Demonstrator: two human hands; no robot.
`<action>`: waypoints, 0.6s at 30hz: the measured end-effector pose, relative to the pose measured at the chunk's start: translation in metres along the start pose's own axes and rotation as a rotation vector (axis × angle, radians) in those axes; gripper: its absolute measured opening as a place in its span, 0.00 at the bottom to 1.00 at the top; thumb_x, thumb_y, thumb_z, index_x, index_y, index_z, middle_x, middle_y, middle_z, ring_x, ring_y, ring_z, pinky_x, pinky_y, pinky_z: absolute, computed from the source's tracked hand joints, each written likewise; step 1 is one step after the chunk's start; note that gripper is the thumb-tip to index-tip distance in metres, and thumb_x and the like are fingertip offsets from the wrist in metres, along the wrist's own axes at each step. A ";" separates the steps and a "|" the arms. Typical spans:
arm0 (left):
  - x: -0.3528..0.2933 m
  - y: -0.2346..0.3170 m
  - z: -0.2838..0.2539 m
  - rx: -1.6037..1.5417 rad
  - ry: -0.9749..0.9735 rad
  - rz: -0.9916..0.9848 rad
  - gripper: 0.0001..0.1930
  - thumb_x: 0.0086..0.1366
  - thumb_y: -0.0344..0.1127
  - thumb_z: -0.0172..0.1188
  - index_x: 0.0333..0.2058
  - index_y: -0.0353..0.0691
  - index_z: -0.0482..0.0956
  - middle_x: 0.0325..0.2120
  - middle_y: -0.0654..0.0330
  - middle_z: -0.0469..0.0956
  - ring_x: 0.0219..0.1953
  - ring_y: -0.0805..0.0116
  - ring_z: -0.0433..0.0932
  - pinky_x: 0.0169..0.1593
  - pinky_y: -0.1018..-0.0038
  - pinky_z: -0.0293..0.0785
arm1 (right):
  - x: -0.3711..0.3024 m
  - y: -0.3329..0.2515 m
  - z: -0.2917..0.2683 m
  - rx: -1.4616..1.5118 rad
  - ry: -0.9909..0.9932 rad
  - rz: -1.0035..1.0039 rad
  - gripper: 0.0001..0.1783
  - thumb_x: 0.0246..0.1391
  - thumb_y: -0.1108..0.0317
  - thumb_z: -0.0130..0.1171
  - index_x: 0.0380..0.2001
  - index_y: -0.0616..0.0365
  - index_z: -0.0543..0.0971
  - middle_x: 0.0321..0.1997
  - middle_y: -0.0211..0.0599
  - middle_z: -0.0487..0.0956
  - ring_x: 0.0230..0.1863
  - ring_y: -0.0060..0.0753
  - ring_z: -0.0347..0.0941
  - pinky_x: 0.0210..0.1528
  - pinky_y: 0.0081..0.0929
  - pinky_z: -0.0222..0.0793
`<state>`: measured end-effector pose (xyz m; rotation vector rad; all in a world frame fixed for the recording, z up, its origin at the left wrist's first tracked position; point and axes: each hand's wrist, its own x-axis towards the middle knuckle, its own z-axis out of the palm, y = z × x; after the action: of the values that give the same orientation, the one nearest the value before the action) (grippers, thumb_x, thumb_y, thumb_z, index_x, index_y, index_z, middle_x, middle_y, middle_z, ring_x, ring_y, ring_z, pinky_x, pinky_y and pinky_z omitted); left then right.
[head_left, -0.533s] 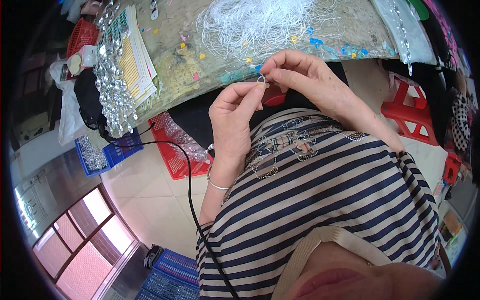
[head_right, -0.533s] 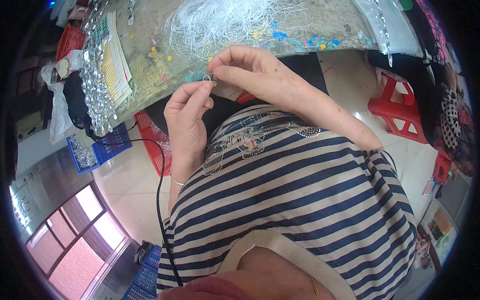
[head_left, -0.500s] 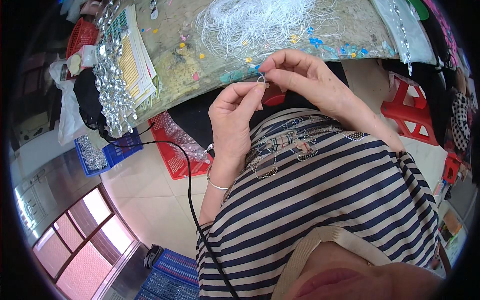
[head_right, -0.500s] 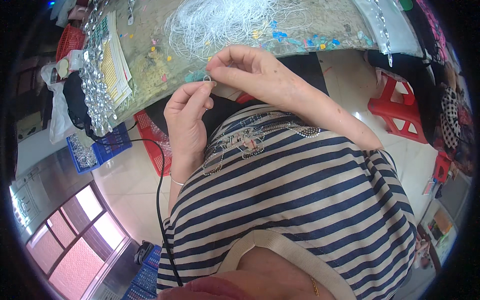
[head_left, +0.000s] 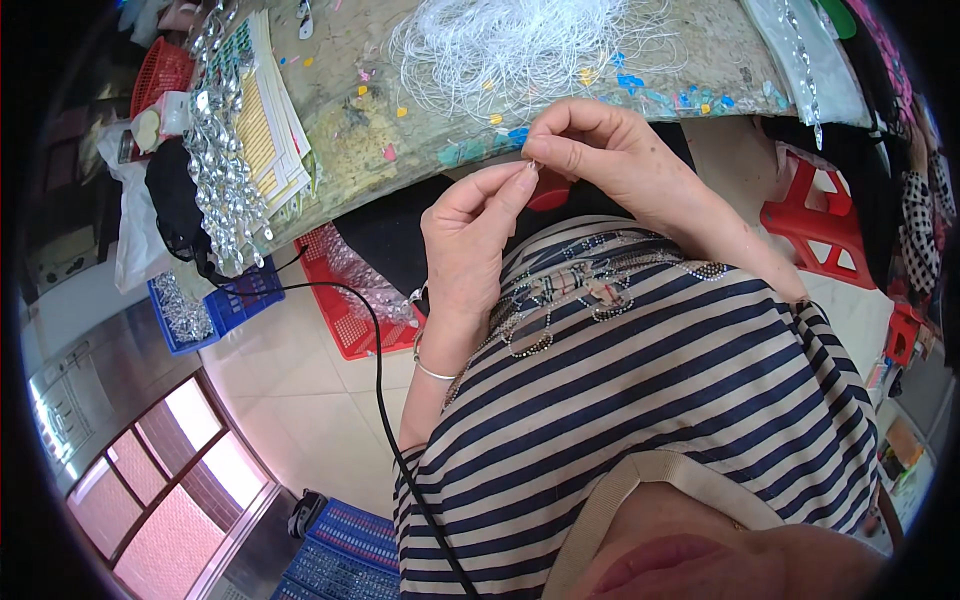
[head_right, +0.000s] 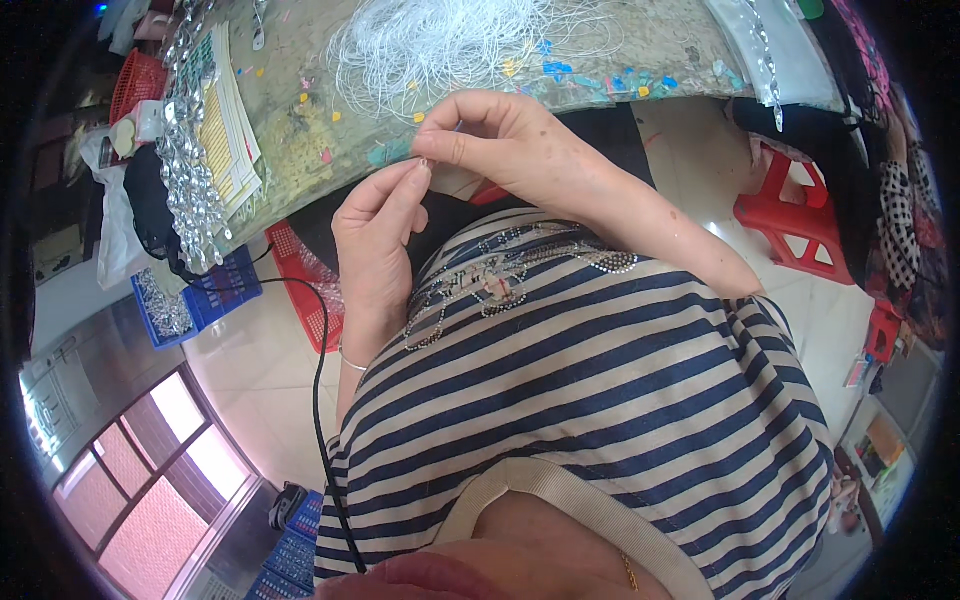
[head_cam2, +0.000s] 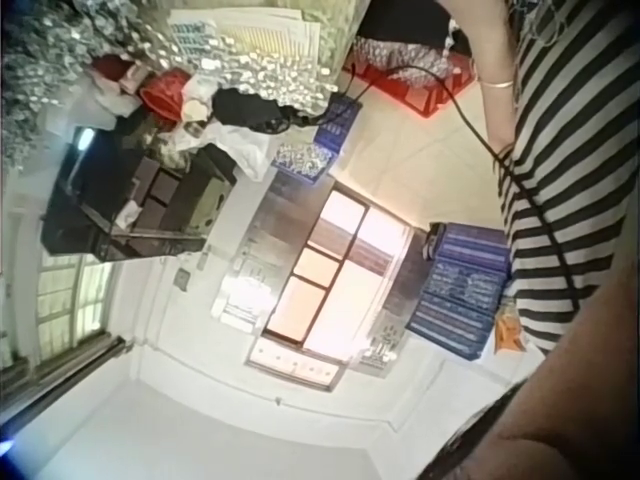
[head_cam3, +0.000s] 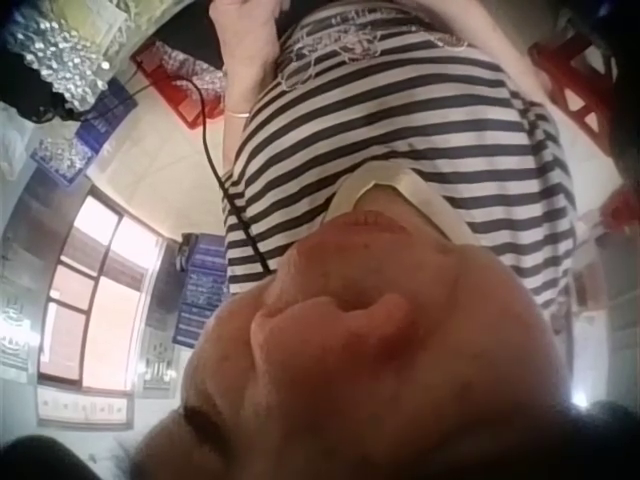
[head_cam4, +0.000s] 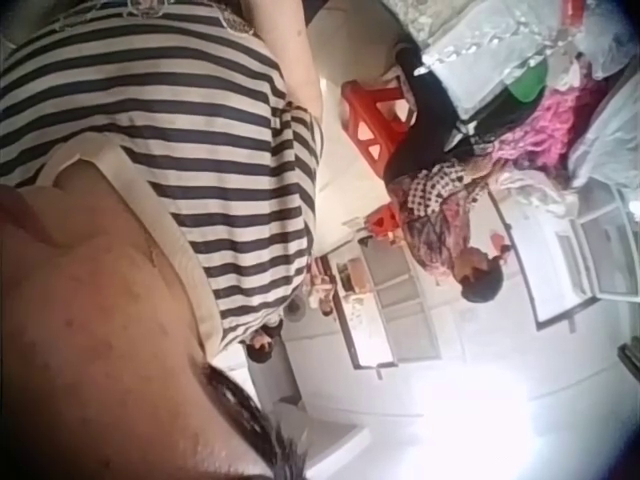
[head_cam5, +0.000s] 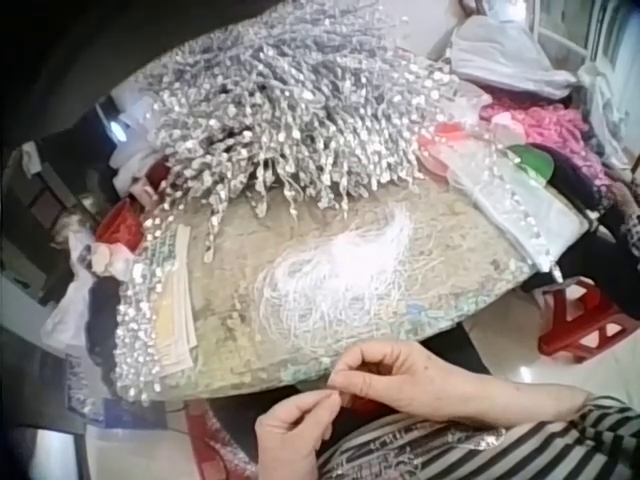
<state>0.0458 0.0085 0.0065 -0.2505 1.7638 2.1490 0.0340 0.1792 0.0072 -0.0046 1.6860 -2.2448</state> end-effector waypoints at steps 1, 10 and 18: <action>0.000 0.001 0.000 0.042 0.004 0.003 0.08 0.58 0.29 0.63 0.37 0.34 0.82 0.24 0.68 0.77 0.23 0.85 0.66 0.27 0.87 0.60 | 0.000 -0.002 0.000 0.030 -0.006 0.006 0.08 0.58 0.64 0.57 0.33 0.57 0.79 0.29 0.24 0.77 0.31 0.12 0.71 0.35 0.12 0.68; -0.006 0.006 -0.008 0.124 -0.120 -0.040 0.07 0.60 0.28 0.61 0.35 0.31 0.81 0.29 0.62 0.81 0.31 0.81 0.76 0.38 0.84 0.71 | 0.000 -0.016 -0.023 0.221 0.031 -0.050 0.06 0.62 0.65 0.49 0.33 0.53 0.68 0.21 0.19 0.62 0.18 0.10 0.50 0.22 0.10 0.46; -0.010 -0.015 -0.035 0.094 -0.296 -0.150 0.06 0.60 0.27 0.60 0.34 0.32 0.82 0.27 0.62 0.80 0.30 0.78 0.77 0.36 0.84 0.72 | 0.003 -0.025 -0.063 0.276 0.123 -0.147 0.06 0.64 0.65 0.47 0.33 0.52 0.68 0.21 0.18 0.60 0.18 0.08 0.48 0.22 0.09 0.44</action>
<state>0.0578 -0.0251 -0.0107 -0.0362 1.6166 1.8835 0.0120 0.2432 0.0117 0.0795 1.4611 -2.6199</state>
